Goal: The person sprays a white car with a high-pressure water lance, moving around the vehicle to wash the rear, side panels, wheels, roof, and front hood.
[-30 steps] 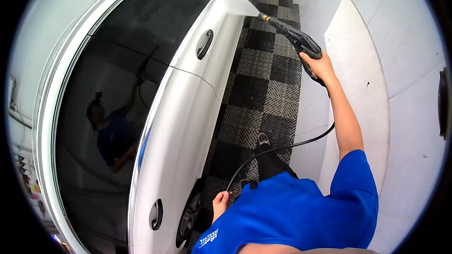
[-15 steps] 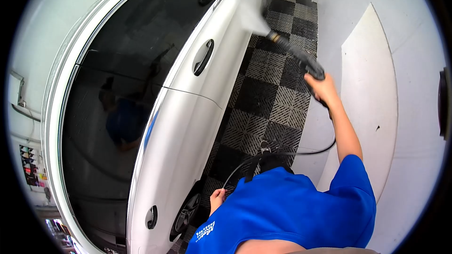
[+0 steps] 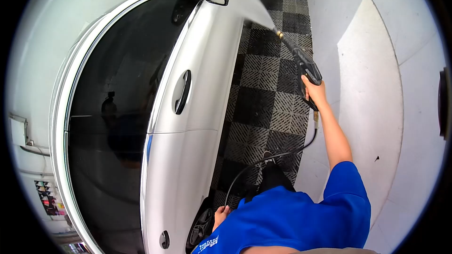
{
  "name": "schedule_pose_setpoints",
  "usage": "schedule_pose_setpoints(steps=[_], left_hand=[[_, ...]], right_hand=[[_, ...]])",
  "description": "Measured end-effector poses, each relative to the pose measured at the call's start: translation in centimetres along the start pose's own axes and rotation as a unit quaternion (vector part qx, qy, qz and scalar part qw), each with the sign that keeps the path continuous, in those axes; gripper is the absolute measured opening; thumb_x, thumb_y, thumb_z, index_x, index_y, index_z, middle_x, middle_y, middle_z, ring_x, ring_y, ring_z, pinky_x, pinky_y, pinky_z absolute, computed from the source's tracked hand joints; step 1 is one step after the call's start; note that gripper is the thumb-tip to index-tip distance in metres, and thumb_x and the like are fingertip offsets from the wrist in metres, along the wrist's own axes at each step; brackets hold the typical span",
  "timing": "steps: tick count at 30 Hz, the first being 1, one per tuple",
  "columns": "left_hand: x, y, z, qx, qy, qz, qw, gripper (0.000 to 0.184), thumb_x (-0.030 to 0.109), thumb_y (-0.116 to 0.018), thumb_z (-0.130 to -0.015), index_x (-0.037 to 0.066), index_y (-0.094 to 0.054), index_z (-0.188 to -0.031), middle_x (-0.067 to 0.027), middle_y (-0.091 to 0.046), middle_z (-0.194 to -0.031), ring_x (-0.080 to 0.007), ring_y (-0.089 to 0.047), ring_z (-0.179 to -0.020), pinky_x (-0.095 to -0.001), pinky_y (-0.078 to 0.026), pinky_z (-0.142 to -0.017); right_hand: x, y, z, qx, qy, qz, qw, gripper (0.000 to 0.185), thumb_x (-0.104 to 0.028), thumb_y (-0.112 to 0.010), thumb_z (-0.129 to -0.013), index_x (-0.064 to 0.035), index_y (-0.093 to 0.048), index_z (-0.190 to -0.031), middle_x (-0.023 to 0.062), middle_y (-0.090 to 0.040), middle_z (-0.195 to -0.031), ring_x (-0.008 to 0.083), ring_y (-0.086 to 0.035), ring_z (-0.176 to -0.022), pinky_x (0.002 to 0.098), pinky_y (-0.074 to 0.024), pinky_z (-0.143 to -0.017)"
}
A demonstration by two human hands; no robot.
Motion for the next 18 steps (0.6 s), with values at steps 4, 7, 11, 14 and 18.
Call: schedule_pose_setpoints(steps=[4, 7, 11, 14, 18], left_hand=[[0.0, 1.4, 0.7, 0.048, 0.043, -0.018, 0.998, 0.033, 0.030, -0.062, -0.095, -0.002, -0.062, -0.101, -0.0064, -0.066, -0.083, -0.0130, -0.059, -0.074, -0.0279, -0.048, -0.068], [-1.4, 3.0, 1.4, 0.069, 0.047, -0.001, 0.996, 0.035, 0.033, -0.059, -0.096, -0.001, -0.063, -0.099, -0.0080, -0.067, -0.084, -0.0157, -0.060, -0.076, -0.0306, -0.049, -0.071], [-2.4, 3.9, 1.9, 0.095, 0.050, -0.047, 0.993, 0.038, 0.036, -0.058, -0.097, 0.000, -0.065, -0.085, -0.0061, -0.067, -0.079, -0.0143, -0.060, -0.075, -0.0310, -0.048, -0.070], [-2.6, 1.1, 2.7, 0.154, 0.050, -0.072, 0.984, 0.035, 0.033, -0.060, -0.096, 0.001, -0.064, -0.084, -0.0057, -0.067, -0.077, -0.0138, -0.059, -0.070, -0.0312, -0.048, -0.066], [-3.0, 0.6, 1.3, 0.134, 0.103, -0.030, 0.985, 0.027, 0.026, -0.065, -0.093, 0.001, -0.059, -0.085, -0.0056, -0.066, -0.075, -0.0116, -0.057, -0.067, -0.0296, -0.047, -0.062]], right_hand=[[2.9, -4.2, -5.1, -0.014, -0.060, -0.117, 0.991, 0.031, -0.032, -0.075, -0.084, -0.0036, -0.063, -0.083, 0.0029, -0.050, -0.051, 0.0132, -0.046, -0.036, 0.0318, -0.0413, -0.035], [6.4, -8.0, -8.9, -0.027, -0.172, -0.094, 0.980, 0.029, -0.028, -0.073, -0.085, -0.0030, -0.061, -0.079, 0.0047, -0.050, -0.051, 0.0164, -0.047, -0.036, 0.0348, -0.0404, -0.034], [8.4, -11.8, -12.3, -0.058, -0.196, -0.094, 0.974, 0.036, -0.027, -0.074, -0.083, -0.0001, -0.056, -0.067, 0.0064, -0.050, -0.051, 0.0179, -0.047, -0.035, 0.0355, -0.0387, -0.034], [9.5, -15.5, -16.0, -0.029, -0.202, -0.157, 0.966, 0.038, -0.028, -0.075, -0.082, 0.0005, -0.055, -0.067, 0.0068, -0.050, -0.052, 0.0186, -0.047, -0.035, 0.0359, -0.0388, -0.034], [11.7, -20.0, -21.6, 0.019, -0.225, -0.254, 0.941, 0.041, -0.030, -0.076, -0.081, 0.0015, -0.054, -0.066, 0.0089, -0.050, -0.053, 0.0208, -0.049, -0.037, 0.0373, -0.0404, -0.036]])
Point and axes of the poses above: each hand's wrist, its own z-axis away from the middle knuckle, its own y-axis out of the back of the hand, x = y × z, the point moved 1 cm from there along -z, towards the middle knuckle
